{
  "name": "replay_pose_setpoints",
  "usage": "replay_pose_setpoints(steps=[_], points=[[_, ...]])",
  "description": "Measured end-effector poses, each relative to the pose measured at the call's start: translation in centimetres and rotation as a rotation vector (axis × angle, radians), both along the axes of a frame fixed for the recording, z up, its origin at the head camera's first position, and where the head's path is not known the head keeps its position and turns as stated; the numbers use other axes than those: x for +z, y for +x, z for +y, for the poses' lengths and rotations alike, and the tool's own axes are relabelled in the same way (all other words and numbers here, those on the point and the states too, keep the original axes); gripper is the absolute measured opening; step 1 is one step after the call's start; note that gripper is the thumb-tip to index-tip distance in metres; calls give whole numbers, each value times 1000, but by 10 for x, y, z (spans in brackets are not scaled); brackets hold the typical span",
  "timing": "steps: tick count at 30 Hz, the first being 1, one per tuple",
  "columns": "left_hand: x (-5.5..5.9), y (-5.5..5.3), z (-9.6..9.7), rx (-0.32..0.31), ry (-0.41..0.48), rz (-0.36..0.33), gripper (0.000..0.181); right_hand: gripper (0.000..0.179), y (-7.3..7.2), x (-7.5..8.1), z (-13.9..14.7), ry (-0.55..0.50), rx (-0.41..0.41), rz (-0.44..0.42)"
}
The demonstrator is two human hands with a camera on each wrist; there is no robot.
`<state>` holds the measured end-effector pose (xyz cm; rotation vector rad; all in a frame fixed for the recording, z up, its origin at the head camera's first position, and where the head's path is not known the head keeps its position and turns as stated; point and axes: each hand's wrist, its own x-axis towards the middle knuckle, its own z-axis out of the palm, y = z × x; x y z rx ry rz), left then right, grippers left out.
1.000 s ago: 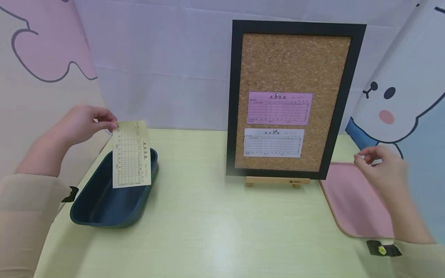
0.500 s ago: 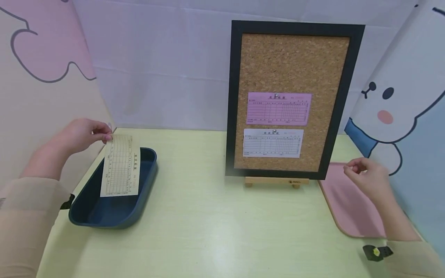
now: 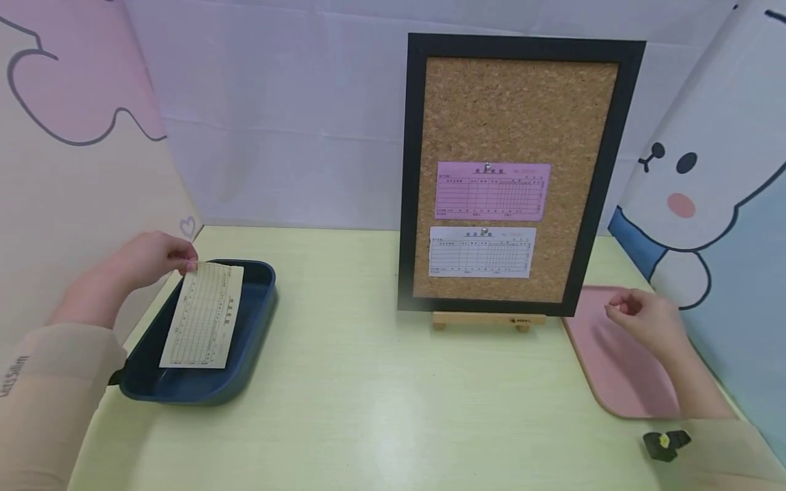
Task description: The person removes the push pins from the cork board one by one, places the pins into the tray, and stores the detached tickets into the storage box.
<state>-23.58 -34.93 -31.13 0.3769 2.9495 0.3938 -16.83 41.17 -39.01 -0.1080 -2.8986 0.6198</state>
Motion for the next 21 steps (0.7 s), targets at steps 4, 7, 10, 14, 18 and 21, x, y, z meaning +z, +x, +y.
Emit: replay_pose_setpoints(steps=[4,7,10,14,18,21], points=[[-8,0,2,-17,-9,-1,6,22,-3,-6,7,11,14,-66],[-14,-2,2,-34,-23,-5,4,24,-5,-10,10,14,42,-107],[-21,-4,2,-62,-48,4,5,24,-6,-12,13,28,75,-131],[-31,-5,1,-79,-68,5,8,24,-9,-14,17,55,116,-166],[-41,-6,-1,-84,-70,16,9,24,-13,-20,23,63,154,-212],[-46,-9,0,-86,-79,28,10,22,-14,-25,26,62,178,-227]])
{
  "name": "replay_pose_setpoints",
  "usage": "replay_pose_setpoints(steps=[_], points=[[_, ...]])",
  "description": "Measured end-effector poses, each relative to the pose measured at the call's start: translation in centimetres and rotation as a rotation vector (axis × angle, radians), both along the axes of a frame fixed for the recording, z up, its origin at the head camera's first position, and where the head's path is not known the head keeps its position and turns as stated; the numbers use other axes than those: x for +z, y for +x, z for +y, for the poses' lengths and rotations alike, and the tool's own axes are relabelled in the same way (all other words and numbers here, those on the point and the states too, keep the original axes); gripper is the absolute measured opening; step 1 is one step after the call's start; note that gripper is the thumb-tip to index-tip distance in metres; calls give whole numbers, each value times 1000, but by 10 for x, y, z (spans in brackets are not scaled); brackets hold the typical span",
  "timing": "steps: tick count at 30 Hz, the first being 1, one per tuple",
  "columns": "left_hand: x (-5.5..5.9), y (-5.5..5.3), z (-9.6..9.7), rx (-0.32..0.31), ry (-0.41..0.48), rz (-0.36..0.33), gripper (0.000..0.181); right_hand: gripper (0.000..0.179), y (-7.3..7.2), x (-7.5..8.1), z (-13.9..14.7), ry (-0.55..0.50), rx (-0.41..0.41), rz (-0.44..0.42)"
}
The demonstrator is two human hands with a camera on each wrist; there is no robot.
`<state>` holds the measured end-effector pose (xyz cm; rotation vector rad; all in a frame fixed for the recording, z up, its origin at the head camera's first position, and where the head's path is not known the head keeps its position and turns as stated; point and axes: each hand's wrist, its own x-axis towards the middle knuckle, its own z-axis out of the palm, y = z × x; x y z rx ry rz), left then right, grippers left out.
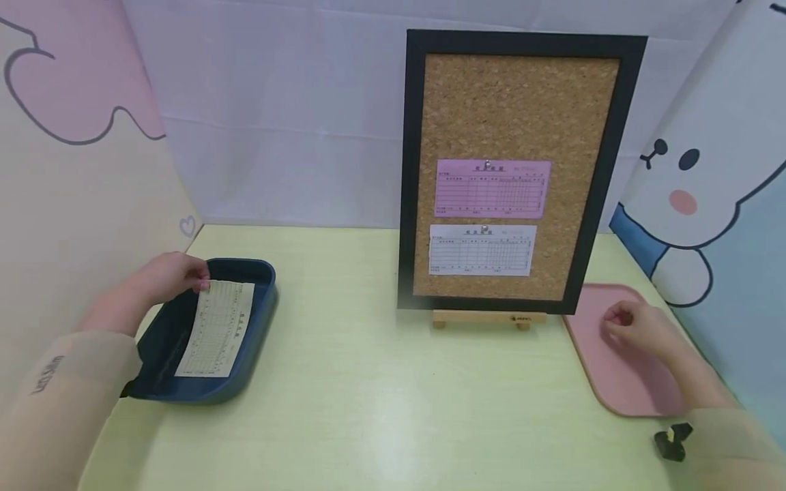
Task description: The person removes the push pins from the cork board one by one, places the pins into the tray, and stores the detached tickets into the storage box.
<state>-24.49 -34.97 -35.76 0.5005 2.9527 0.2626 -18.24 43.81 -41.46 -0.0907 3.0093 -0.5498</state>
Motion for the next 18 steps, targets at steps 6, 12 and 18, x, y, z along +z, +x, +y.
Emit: replay_pose_setpoints(steps=[6,12,18], points=[[-6,-2,7,-19,-10,-11,10,21,0,-6,4,-24,44,-26],[-9,-5,11,-36,-7,5,7,17,-1,-8,8,-40,66,-5],[-10,-9,13,-35,-21,10,7,15,0,-10,14,-45,72,2]])
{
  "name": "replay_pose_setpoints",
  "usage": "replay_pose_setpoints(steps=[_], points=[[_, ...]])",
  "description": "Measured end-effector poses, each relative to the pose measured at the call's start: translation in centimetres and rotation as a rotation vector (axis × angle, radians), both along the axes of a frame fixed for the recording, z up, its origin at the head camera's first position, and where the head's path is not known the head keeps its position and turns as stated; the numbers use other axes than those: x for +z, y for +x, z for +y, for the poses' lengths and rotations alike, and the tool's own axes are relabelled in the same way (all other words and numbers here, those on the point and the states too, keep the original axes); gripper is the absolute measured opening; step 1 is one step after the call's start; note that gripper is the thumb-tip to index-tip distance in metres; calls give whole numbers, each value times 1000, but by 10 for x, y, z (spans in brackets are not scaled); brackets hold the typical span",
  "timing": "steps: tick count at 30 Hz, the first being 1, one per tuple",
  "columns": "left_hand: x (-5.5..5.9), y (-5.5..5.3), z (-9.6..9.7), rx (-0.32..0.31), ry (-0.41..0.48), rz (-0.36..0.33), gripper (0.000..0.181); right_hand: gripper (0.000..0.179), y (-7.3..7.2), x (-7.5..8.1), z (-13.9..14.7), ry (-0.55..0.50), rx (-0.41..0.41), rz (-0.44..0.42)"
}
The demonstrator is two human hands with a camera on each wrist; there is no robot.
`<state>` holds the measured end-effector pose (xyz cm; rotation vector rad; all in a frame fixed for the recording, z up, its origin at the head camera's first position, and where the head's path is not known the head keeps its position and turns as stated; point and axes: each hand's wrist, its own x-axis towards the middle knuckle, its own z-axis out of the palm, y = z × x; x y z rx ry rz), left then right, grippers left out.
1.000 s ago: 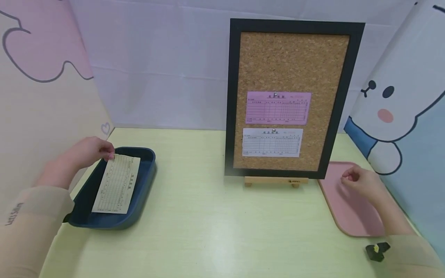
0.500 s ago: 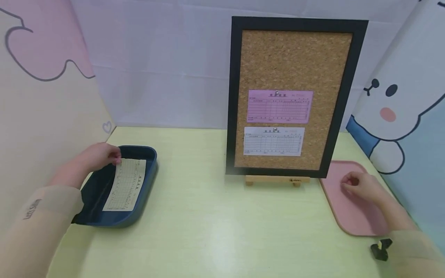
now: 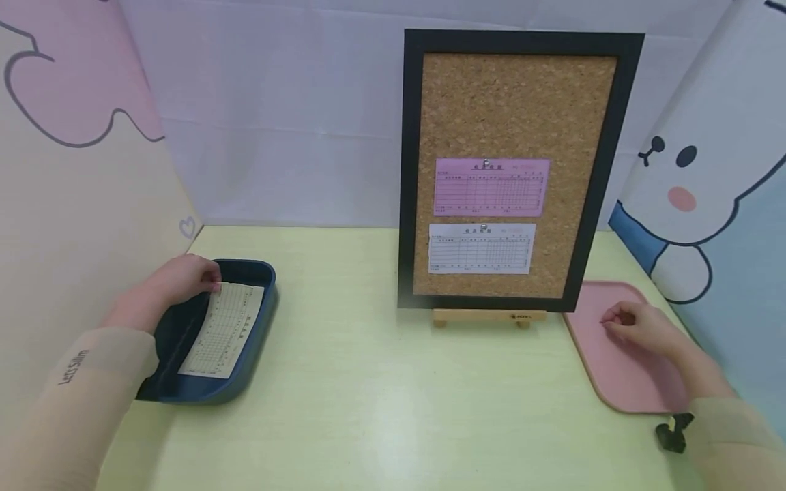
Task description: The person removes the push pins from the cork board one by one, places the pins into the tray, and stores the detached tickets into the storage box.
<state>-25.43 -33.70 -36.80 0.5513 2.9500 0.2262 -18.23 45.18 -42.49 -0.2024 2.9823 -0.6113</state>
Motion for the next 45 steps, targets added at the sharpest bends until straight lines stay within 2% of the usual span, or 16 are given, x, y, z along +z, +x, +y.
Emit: replay_pose_setpoints(steps=[6,12,16,19,26,29,35,45], points=[[0,2,-3,21,-3,-20,2,20,0,3,-1,0,-10,-29],[4,6,0,50,39,-23,15,26,2,8,-1,-7,-28,-47],[11,6,5,42,27,4,17,26,4,14,-1,-12,-22,-20],[17,7,9,37,16,30,18,22,4,19,-1,-9,-8,33],[32,13,21,125,-36,51,31,20,6,36,-6,-27,10,112],[37,17,27,156,-42,76,34,25,8,46,-10,-27,-11,131],[44,26,42,186,10,131,36,37,11,62,-17,-18,-74,148],[59,39,69,194,137,293,33,37,13,88,-38,-11,-131,292]])
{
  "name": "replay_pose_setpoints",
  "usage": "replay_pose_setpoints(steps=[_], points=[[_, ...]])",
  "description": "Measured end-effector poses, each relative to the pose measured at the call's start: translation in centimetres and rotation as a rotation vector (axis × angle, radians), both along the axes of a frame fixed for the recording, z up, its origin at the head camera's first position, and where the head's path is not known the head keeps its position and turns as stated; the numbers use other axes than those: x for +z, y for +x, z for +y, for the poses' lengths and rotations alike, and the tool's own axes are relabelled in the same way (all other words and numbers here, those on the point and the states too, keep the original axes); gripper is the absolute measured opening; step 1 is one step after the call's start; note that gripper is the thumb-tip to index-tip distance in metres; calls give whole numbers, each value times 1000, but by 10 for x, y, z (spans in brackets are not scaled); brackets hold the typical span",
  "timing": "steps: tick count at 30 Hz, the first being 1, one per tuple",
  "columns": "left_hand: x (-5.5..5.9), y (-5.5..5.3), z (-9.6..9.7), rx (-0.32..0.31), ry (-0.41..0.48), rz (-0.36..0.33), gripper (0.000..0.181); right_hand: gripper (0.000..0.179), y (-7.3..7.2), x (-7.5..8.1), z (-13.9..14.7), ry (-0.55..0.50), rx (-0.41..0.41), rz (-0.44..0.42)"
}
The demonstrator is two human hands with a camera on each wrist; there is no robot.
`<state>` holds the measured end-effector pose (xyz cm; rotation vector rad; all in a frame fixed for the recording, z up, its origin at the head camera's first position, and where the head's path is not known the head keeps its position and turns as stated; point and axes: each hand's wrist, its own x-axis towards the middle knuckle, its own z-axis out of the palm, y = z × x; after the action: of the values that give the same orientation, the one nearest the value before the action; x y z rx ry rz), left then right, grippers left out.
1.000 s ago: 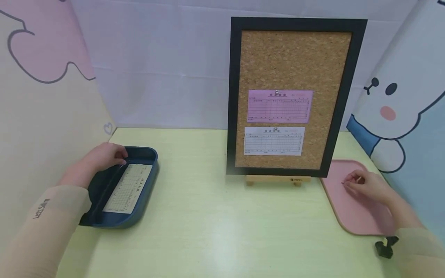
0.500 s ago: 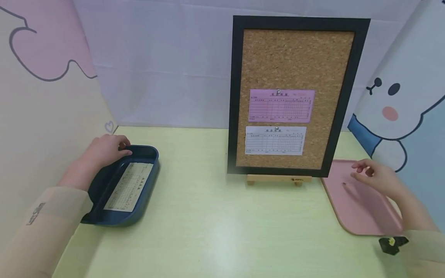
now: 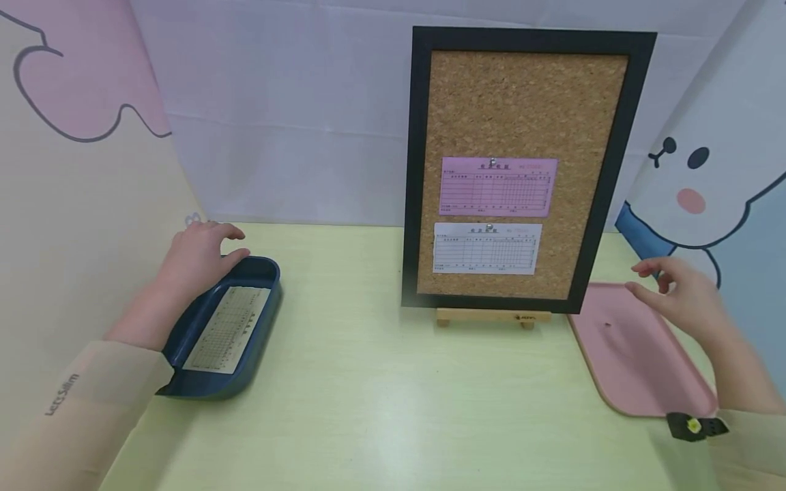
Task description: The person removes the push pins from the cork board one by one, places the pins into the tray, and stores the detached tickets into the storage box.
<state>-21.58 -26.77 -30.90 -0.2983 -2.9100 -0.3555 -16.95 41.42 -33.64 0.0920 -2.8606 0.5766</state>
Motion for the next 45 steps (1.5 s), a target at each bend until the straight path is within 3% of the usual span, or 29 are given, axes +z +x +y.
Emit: replay_pose_setpoints(steps=[7,15,25,30,34,38,45], points=[[7,7,23,-27,82,142,27,35,4,16,-18,13,-10,94],[16,17,52,-61,190,211,24,36,10,28,-37,-57,-88,121],[14,24,76,-99,256,355,25,33,22,44,-69,-111,-121,207],[13,28,89,-128,290,416,27,28,26,49,-86,-169,-93,320],[15,29,98,-133,351,416,31,25,25,51,-98,-221,-40,451],[15,29,107,-122,423,367,37,25,24,52,-109,-294,31,562],[13,26,128,-116,522,305,45,28,18,51,-127,-426,101,641]])
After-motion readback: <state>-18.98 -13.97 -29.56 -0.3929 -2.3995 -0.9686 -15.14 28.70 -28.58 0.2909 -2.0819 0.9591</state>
